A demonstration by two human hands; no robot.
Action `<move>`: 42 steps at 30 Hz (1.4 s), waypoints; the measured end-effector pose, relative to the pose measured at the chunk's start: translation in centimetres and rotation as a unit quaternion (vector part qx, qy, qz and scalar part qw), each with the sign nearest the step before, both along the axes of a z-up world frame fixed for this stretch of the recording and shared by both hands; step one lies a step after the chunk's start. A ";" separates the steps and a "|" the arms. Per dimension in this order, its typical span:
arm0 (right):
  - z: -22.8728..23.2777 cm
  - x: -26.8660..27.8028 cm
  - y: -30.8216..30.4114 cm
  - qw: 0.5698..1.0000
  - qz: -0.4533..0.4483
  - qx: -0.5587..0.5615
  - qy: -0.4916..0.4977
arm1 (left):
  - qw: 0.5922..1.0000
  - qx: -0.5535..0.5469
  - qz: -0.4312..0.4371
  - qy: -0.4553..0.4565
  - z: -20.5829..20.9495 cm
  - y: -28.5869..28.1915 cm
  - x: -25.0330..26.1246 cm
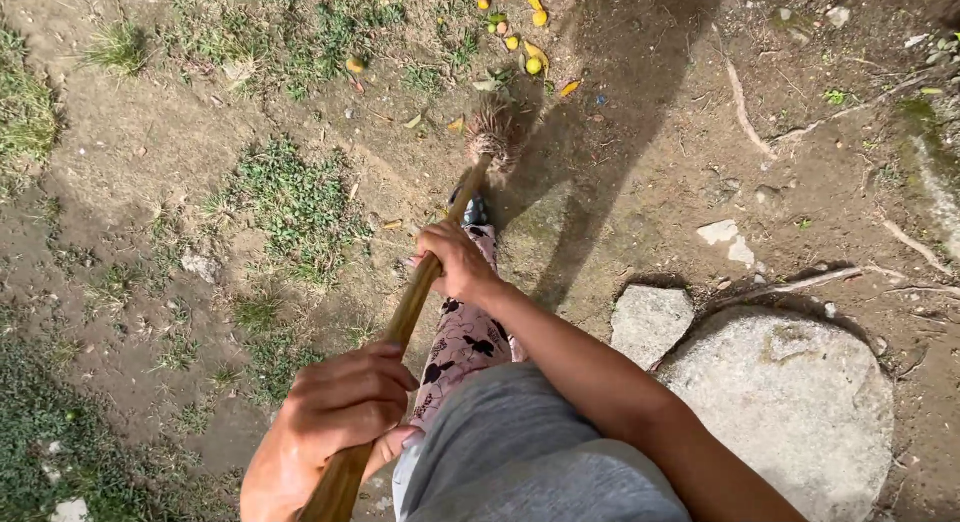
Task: The person sweeps the ground, clearing fallen fruit, leaves, and debris with a broom.
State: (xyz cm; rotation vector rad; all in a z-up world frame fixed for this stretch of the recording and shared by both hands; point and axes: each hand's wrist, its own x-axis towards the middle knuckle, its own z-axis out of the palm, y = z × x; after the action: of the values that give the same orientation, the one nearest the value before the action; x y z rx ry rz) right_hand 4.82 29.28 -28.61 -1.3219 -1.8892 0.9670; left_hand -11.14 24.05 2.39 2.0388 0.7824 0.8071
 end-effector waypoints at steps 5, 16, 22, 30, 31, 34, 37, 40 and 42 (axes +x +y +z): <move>-0.8 6.6 2.8 0.993 -0.010 -0.114 -0.015 | 0.970 -0.163 -0.129 -0.123 -7.4 8.2 0.9; -4.6 0.5 14.5 0.985 -0.039 -0.146 -0.088 | 0.983 -0.165 -0.074 0.042 -3.5 19.6 -0.4; 1.4 -5.4 24.2 0.996 0.015 -0.055 -0.062 | 0.984 -0.104 -0.081 0.117 0.6 23.3 -1.7; 2.8 2.3 27.2 0.995 0.043 -0.065 -0.056 | 0.994 -0.053 -0.088 0.037 4.2 29.2 0.4; 2.8 4.6 27.0 0.995 0.027 -0.081 -0.055 | 0.992 -0.073 -0.100 0.027 3.2 29.9 1.2; 1.0 11.7 25.2 0.990 -0.027 -0.132 -0.044 | 0.982 -0.124 -0.142 -0.022 -3.9 31.2 5.2; -1.4 18.5 22.3 0.976 -0.094 -0.191 -0.044 | 0.957 -0.214 -0.162 -0.114 -11.2 31.2 11.9; -2.3 23.3 20.4 0.969 -0.124 -0.205 -0.056 | 0.941 -0.243 -0.158 -0.177 -13.9 31.0 17.7; -3.0 25.4 21.1 0.969 -0.132 -0.204 -0.053 | 0.942 -0.224 -0.168 -0.186 -13.6 32.4 19.9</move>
State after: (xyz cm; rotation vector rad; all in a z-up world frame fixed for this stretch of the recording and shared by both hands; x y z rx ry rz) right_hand 30.24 50.43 -31.58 -1.8440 -1.5818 1.2025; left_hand 8.75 56.49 -11.21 1.4932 0.3458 0.7093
